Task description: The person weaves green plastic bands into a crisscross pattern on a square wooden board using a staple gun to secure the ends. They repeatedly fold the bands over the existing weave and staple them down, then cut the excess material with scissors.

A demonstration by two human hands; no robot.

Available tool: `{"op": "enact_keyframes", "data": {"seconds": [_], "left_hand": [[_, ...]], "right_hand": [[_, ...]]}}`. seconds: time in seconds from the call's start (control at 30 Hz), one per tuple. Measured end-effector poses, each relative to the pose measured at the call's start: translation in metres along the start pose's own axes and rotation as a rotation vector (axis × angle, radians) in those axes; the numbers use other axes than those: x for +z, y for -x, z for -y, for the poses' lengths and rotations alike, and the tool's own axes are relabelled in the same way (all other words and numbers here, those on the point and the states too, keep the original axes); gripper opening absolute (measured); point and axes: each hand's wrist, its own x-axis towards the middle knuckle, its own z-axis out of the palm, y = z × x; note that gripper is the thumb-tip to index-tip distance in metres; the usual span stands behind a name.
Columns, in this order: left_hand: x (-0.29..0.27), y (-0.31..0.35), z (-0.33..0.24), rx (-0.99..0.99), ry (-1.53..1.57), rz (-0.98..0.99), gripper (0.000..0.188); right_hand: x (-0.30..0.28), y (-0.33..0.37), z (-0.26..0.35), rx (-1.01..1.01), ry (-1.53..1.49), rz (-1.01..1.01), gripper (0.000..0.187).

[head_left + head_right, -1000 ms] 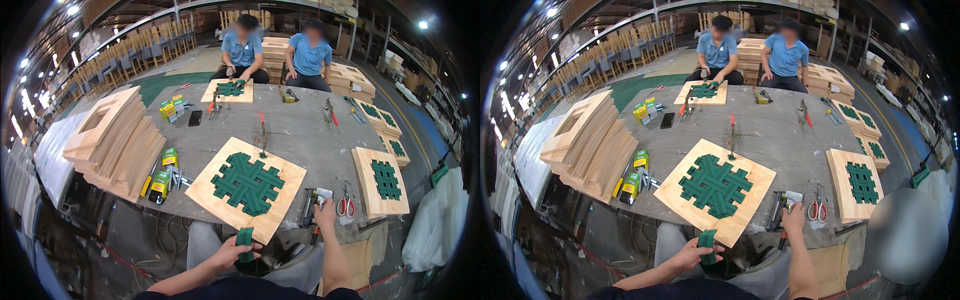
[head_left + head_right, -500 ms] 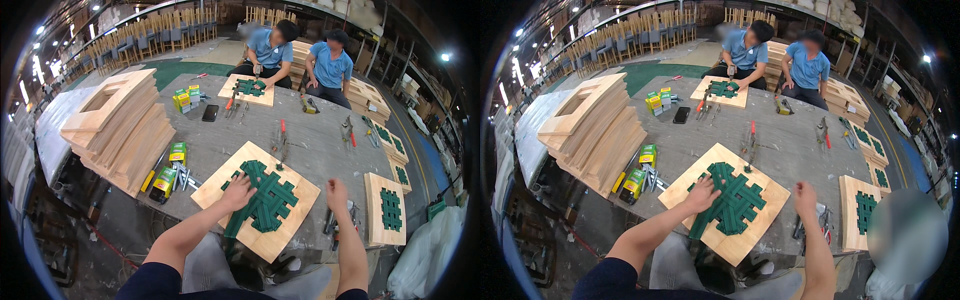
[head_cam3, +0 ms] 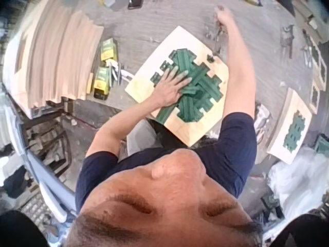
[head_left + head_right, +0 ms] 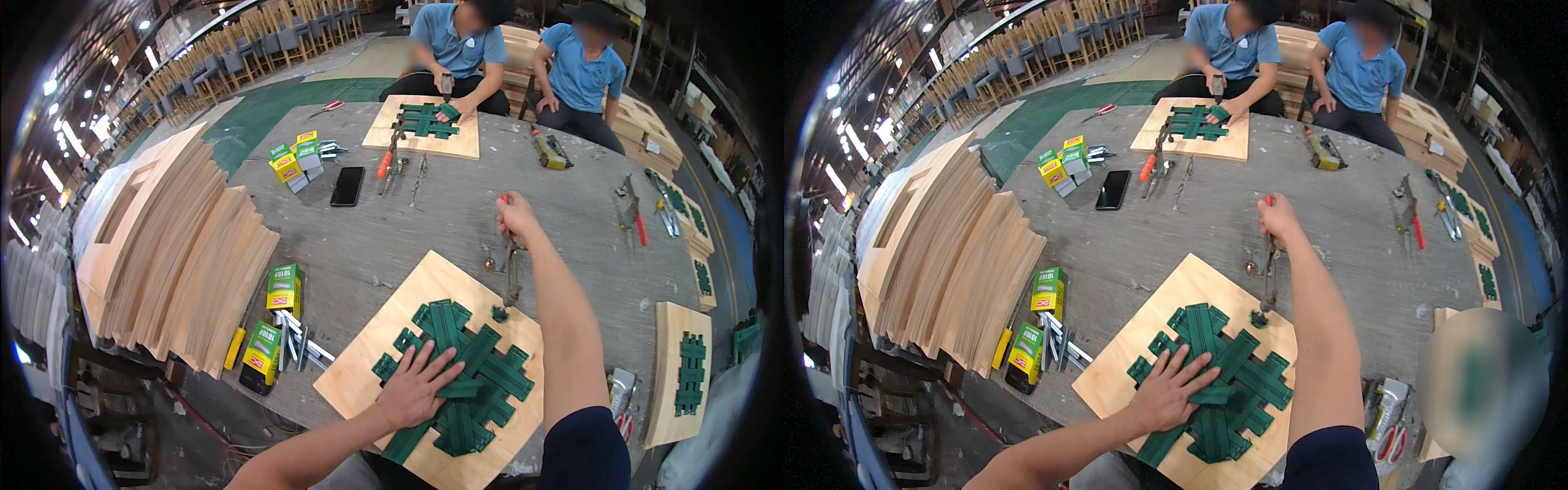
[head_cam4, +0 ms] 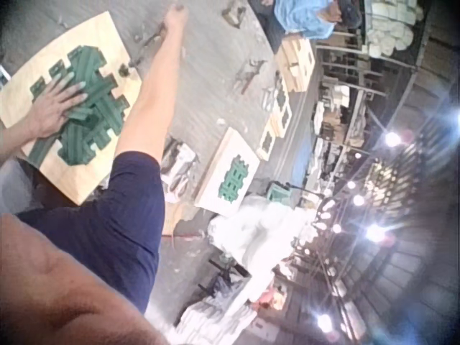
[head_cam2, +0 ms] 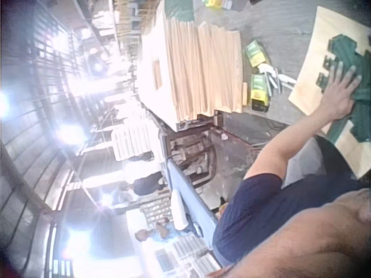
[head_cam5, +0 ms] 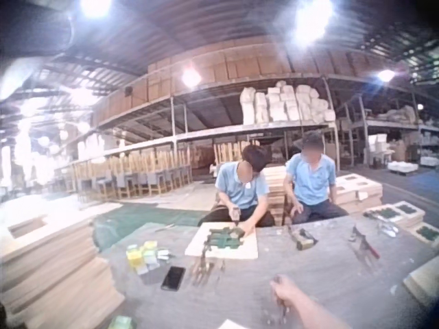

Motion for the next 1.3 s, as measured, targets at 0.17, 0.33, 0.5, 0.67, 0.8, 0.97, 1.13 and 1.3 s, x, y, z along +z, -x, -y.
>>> {"op": "enact_keyframes", "data": {"seconds": [0.17, 0.33, 0.5, 0.67, 0.8, 0.97, 1.13, 1.3], "left_hand": [[-0.005, -0.017, -0.001, 0.095, 0.018, 0.002, 0.084], [-0.003, -0.001, -0.003, -0.008, 0.006, 0.029, 0.081], [-0.004, -0.004, -0.005, 0.044, -0.019, -0.050, 0.074], [0.002, 0.003, -0.005, 0.027, -0.067, -0.125, 0.065], [0.009, 0.012, 0.001, -0.039, -0.028, -0.180, 0.055], [-0.005, 0.020, -0.038, -0.130, 0.058, -0.196, 0.047], [0.011, 0.091, -0.111, -0.209, 0.644, 0.107, 0.046], [0.044, 0.204, -0.150, -0.275, 1.499, 0.051, 0.037]], "right_hand": [[-0.041, -0.061, -0.011, -0.109, 0.242, -0.119, 0.031], [-0.021, -0.033, 0.039, -0.355, 0.068, -0.142, 0.030], [-0.081, 0.049, 0.078, -0.502, 0.298, 0.025, 0.033], [-0.105, 0.189, 0.036, -0.590, -0.006, -0.056, 0.051], [-0.109, 0.350, -0.063, -0.236, -0.203, -0.024, 0.021], [-0.111, 0.529, -0.245, -0.037, 0.145, 0.024, 0.037], [-0.099, 0.613, -0.213, 0.514, -0.484, 0.170, 0.047], [-0.059, 0.575, -0.207, 0.428, -0.806, 0.295, 0.044]]}}
